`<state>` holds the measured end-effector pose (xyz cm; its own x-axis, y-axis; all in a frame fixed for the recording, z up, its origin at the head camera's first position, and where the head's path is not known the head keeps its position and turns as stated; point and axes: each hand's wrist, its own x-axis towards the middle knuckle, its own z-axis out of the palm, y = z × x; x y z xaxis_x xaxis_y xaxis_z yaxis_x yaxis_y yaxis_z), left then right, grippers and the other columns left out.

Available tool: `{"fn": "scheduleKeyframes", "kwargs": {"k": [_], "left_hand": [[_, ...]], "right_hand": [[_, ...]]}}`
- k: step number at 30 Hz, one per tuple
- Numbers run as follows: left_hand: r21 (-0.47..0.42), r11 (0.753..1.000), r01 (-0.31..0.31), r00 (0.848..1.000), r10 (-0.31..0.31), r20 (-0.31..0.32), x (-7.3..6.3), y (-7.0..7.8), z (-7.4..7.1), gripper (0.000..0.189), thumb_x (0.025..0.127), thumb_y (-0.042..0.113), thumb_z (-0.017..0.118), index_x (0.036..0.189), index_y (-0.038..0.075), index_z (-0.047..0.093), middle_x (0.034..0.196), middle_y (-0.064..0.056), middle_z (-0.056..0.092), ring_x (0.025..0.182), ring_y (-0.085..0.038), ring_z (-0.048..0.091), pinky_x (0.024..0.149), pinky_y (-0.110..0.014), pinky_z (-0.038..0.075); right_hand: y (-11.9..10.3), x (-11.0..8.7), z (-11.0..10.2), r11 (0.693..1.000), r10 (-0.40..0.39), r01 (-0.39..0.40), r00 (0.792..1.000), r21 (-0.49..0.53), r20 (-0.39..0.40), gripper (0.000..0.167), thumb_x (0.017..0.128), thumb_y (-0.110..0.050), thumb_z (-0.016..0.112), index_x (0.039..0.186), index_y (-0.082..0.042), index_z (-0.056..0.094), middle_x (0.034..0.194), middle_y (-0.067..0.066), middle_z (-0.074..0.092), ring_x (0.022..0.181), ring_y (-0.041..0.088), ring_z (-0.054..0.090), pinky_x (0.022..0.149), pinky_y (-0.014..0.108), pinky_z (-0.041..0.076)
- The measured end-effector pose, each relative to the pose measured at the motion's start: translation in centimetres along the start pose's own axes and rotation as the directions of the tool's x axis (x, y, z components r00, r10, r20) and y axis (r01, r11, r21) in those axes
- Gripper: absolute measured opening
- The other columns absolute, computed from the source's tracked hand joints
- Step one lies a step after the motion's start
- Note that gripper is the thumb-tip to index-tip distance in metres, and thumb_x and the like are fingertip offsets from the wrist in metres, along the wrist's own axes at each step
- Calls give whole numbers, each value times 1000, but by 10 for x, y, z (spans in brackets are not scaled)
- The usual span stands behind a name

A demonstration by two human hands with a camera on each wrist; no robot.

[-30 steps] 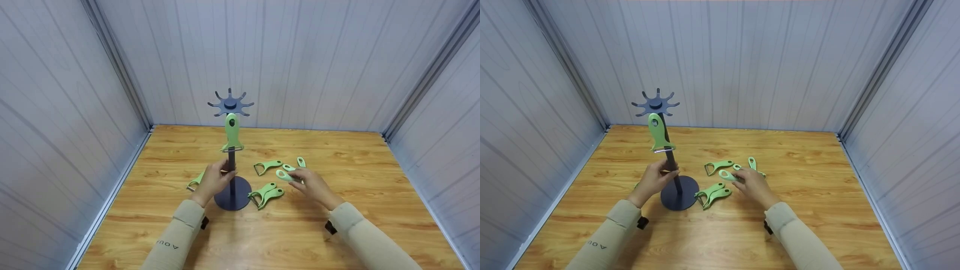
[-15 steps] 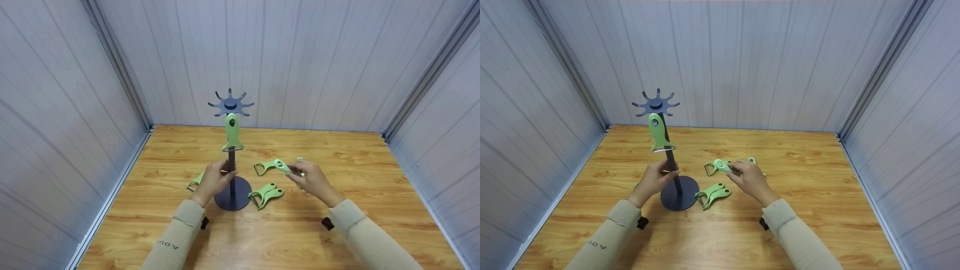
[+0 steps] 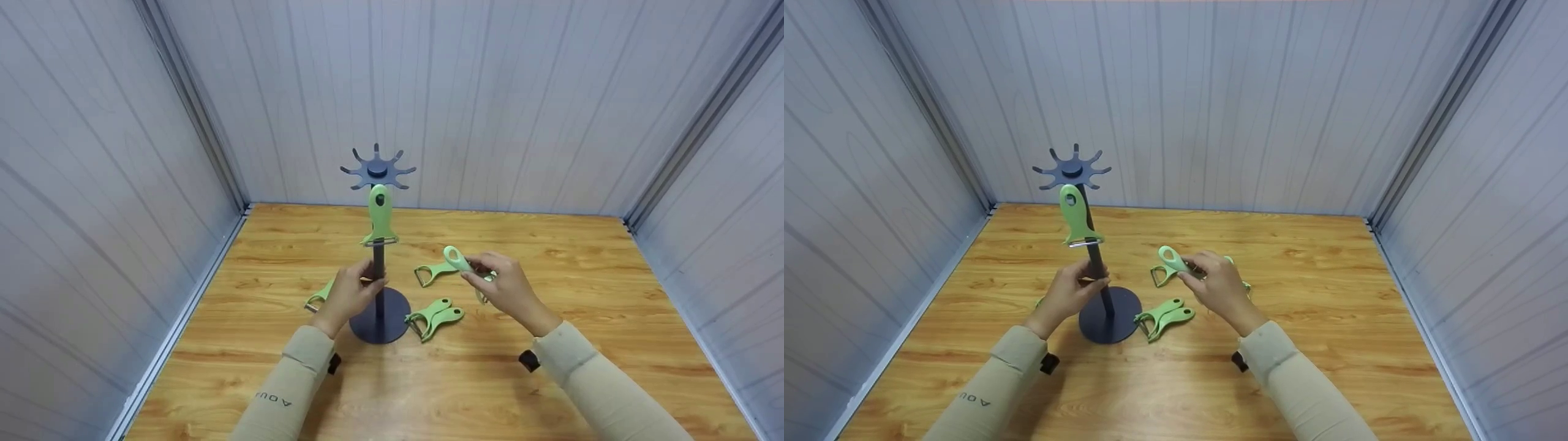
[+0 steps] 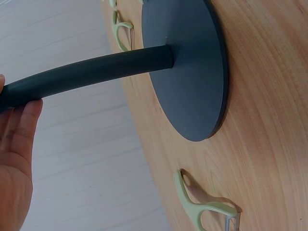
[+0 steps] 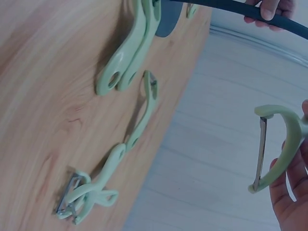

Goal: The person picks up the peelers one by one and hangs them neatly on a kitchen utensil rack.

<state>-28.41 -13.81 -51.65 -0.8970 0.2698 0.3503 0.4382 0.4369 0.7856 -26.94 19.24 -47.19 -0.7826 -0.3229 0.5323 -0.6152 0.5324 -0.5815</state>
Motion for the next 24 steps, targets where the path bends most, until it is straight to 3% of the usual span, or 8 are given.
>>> {"fn": "scheduleKeyframes", "kwargs": {"k": [9,24], "left_hand": [[-7,1000,-6,1000,6,1,1,1,-1,8,102,3,75,110,4,73,103,-11,79,100,-26,78,88,-43,69],[8,1000,2,1000,-2,10,2,1,-2,9,104,9,74,111,4,73,104,-10,79,100,-24,77,88,-39,68]], "right_hand": [[-22,11,-1,996,-7,11,999,84,-48,26,96,-6,83,122,-4,81,98,4,77,84,10,68,73,20,58],[-51,23,-3,986,28,-4,990,168,-139,25,95,-6,84,119,-5,82,94,4,78,79,8,70,73,21,62]]}}
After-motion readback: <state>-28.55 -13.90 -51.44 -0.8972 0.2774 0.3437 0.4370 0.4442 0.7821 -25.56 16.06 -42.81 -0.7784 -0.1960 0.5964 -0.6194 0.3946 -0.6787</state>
